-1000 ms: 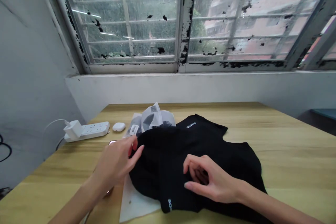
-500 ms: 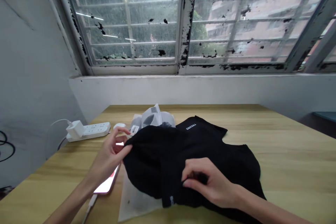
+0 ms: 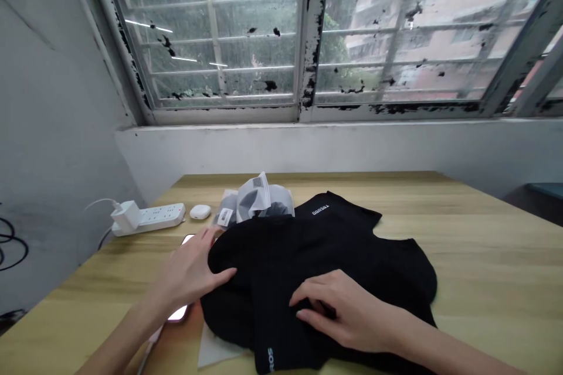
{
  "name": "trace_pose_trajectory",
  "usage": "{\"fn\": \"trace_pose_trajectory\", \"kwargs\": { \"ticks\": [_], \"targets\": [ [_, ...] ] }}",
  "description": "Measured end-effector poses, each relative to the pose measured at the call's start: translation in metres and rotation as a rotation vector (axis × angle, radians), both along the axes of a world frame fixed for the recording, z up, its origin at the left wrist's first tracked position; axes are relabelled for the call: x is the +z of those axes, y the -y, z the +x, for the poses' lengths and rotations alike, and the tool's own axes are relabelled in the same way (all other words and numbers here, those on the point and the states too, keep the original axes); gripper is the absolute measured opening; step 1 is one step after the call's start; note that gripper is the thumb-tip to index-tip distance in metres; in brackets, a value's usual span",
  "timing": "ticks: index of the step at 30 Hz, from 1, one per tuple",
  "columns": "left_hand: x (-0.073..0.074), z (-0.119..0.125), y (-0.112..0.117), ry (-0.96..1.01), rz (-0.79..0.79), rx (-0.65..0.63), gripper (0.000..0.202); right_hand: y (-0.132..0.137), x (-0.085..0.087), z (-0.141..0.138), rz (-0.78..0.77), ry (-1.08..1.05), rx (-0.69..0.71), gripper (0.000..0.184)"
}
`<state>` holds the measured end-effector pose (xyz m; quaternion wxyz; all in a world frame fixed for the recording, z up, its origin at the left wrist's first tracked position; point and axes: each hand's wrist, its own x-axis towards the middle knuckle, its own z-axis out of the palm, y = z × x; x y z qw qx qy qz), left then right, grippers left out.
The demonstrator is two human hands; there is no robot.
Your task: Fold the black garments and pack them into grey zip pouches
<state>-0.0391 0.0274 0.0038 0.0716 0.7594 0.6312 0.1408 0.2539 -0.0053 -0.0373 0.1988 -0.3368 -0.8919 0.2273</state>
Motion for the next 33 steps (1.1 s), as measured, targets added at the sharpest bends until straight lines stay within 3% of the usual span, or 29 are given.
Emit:
{"fn": "trace_pose_trajectory", "kwargs": {
  "ticks": [6,9,13,16,21,28,33],
  "targets": [
    [-0.010,0.000,-0.008,0.080,-0.023,-0.114,0.032,0.002,-0.004,-0.002,0.045,-0.076,0.028,0.024],
    [-0.010,0.003,-0.008,0.147,-0.003,-0.151,0.020,-0.004,0.001,0.003,0.168,-0.134,0.005,0.024],
    [-0.008,0.007,-0.002,0.205,0.110,-0.167,0.024,-0.030,0.015,0.030,0.359,-0.111,-0.304,0.026],
    [-0.007,0.009,0.000,0.248,0.195,-0.165,0.028,-0.055,0.016,0.057,0.434,0.081,-0.502,0.032],
    [-0.009,0.009,-0.003,0.302,0.256,-0.234,0.024,-0.083,0.001,0.080,0.351,0.370,-0.587,0.038],
    [-0.010,0.008,-0.002,0.343,0.341,-0.269,0.021,-0.096,-0.006,0.081,0.335,0.319,-0.617,0.032],
    [-0.005,0.010,0.000,0.433,0.277,-0.287,0.018,-0.098,0.001,0.082,0.348,0.194,-0.651,0.008]
  ]
}}
